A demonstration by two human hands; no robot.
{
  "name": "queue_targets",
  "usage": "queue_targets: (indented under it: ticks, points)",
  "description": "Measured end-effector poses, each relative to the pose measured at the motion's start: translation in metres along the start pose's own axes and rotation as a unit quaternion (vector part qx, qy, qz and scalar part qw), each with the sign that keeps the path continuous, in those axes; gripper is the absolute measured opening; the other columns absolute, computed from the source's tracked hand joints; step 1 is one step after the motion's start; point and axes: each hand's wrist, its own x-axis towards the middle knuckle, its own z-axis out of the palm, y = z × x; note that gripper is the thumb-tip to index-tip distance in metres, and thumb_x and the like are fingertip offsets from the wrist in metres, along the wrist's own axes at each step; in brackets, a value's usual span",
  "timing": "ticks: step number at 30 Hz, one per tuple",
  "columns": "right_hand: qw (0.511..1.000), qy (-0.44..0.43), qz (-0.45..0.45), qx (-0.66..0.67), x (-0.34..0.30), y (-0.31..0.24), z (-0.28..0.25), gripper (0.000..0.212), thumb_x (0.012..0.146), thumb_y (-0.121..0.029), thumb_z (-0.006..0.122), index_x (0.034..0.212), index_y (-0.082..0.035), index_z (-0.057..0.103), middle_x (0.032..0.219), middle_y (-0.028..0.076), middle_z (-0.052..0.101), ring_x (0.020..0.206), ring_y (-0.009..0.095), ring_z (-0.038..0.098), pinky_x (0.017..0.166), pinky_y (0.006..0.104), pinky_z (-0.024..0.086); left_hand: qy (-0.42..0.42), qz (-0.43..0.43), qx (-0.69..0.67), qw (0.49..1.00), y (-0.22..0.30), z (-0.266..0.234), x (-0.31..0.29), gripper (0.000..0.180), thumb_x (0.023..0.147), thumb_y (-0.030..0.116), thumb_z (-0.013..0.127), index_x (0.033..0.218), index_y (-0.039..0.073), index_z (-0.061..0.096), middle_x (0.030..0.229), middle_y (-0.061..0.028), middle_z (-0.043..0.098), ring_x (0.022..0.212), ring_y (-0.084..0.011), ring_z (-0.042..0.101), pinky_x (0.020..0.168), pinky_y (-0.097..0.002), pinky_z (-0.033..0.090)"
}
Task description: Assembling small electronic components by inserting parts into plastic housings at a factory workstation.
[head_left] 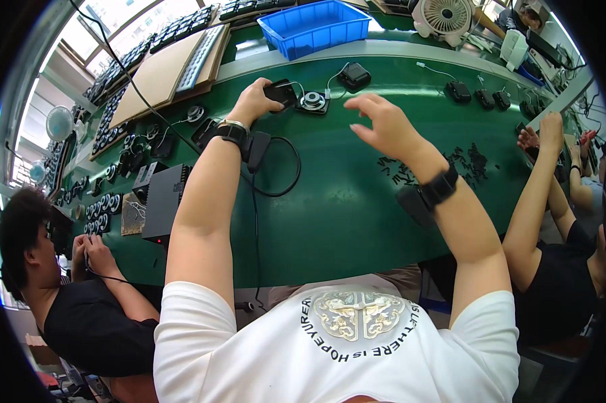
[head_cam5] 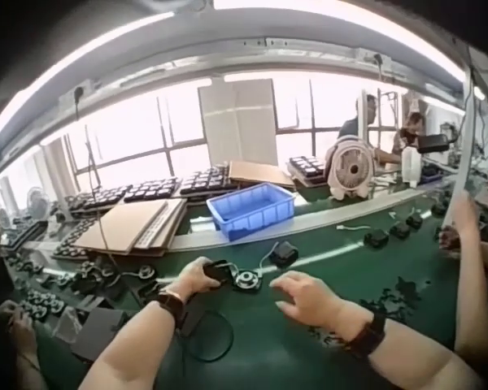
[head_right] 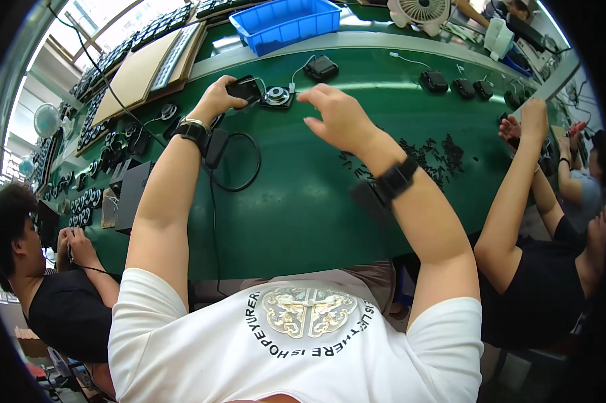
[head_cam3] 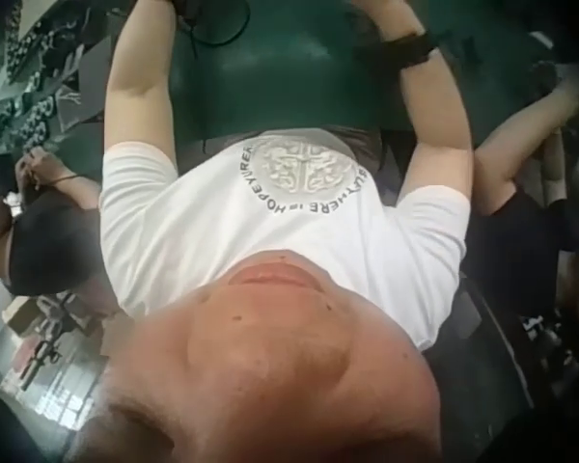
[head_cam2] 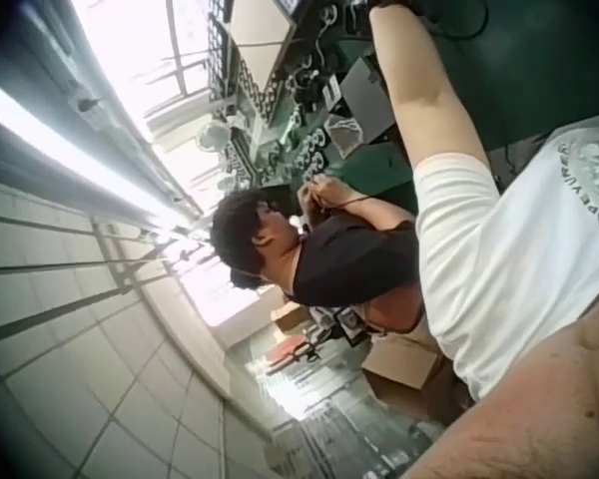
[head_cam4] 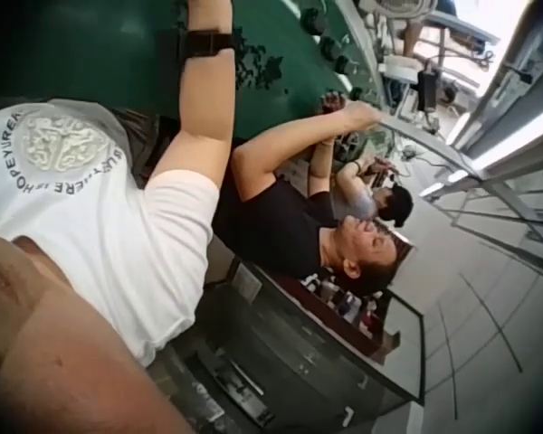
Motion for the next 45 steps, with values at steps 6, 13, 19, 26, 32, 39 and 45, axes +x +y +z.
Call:
queue_targets:
  ticks: [6,13,19,26,32,39,45]
  points:
    - [0.978,-0.148,0.000,-0.148,0.105,0.088,0.062,0.046,0.077,-0.012,0.069,0.122,-0.008,0.061,0.124,0.014,0.062,0.116,0.033,0.057,0.098,0.0382,0.047,0.016,0.008,-0.201,0.979,0.002,0.023,-0.007,0.054,0.070,0.010,0.072,0.122,-0.001,0.061,0.098,-0.0129,0.067,0.088,-0.0253,0.065,0.083,-0.0337,0.053]
    - [0.931,-0.280,0.021,-0.234,0.122,0.070,0.081,0.060,0.067,-0.028,0.073,0.122,-0.007,0.060,0.123,0.016,0.060,0.118,0.037,0.054,0.103,0.0430,0.042,-0.033,-0.182,-0.520,0.833,-0.004,0.025,-0.015,0.047,0.075,-0.002,0.058,0.122,0.002,0.064,0.097,-0.0070,0.065,0.084,-0.0219,0.064,0.078,-0.0347,0.053]
    - [0.927,-0.269,0.107,-0.239,0.111,0.037,0.090,0.069,0.065,-0.035,0.073,0.123,-0.002,0.057,0.112,0.021,0.058,0.106,0.038,0.057,0.096,0.0445,0.047,0.028,-0.203,-0.696,0.688,0.019,0.018,-0.046,0.032,0.083,0.003,0.064,0.114,0.002,0.067,0.095,-0.0080,0.067,0.082,-0.0222,0.065,0.075,-0.0306,0.052]
    - [0.950,-0.184,0.190,-0.165,0.020,-0.038,0.058,0.067,0.066,-0.036,0.074,0.118,0.001,0.057,0.107,0.023,0.057,0.099,0.039,0.060,0.089,0.0464,0.051,0.089,-0.128,-0.750,0.642,0.040,0.020,-0.107,0.017,0.089,0.003,0.067,0.106,0.000,0.067,0.098,-0.0101,0.069,0.088,-0.0200,0.067,0.078,-0.0323,0.055]
    - [0.938,-0.187,0.199,-0.212,-0.062,-0.101,0.056,0.065,0.071,-0.038,0.074,0.119,0.002,0.056,0.106,0.021,0.058,0.095,0.039,0.062,0.082,0.0451,0.054,0.024,-0.068,-0.769,0.635,0.062,0.031,-0.181,0.023,0.089,-0.004,0.064,0.112,-0.002,0.064,0.097,-0.0110,0.069,0.090,-0.0186,0.067,0.083,-0.0311,0.055]
    - [0.937,-0.226,0.228,-0.139,-0.101,-0.135,0.040,0.067,0.076,-0.044,0.077,0.121,0.002,0.056,0.109,0.019,0.061,0.093,0.037,0.064,0.080,0.0451,0.055,0.009,0.021,-0.785,0.619,0.073,0.038,-0.204,0.028,0.091,-0.001,0.062,0.119,-0.001,0.061,0.095,-0.0098,0.068,0.091,-0.0170,0.066,0.085,-0.0289,0.052]
    - [0.940,-0.108,0.224,0.235,-0.102,-0.099,0.004,0.082,0.075,-0.044,0.082,0.135,0.003,0.051,0.120,0.014,0.063,0.106,0.026,0.063,0.089,0.0379,0.052,-0.077,0.174,-0.780,0.596,0.075,0.030,-0.206,0.028,0.094,0.002,0.059,0.122,-0.001,0.062,0.097,-0.0098,0.068,0.093,-0.0173,0.065,0.087,-0.0294,0.051]
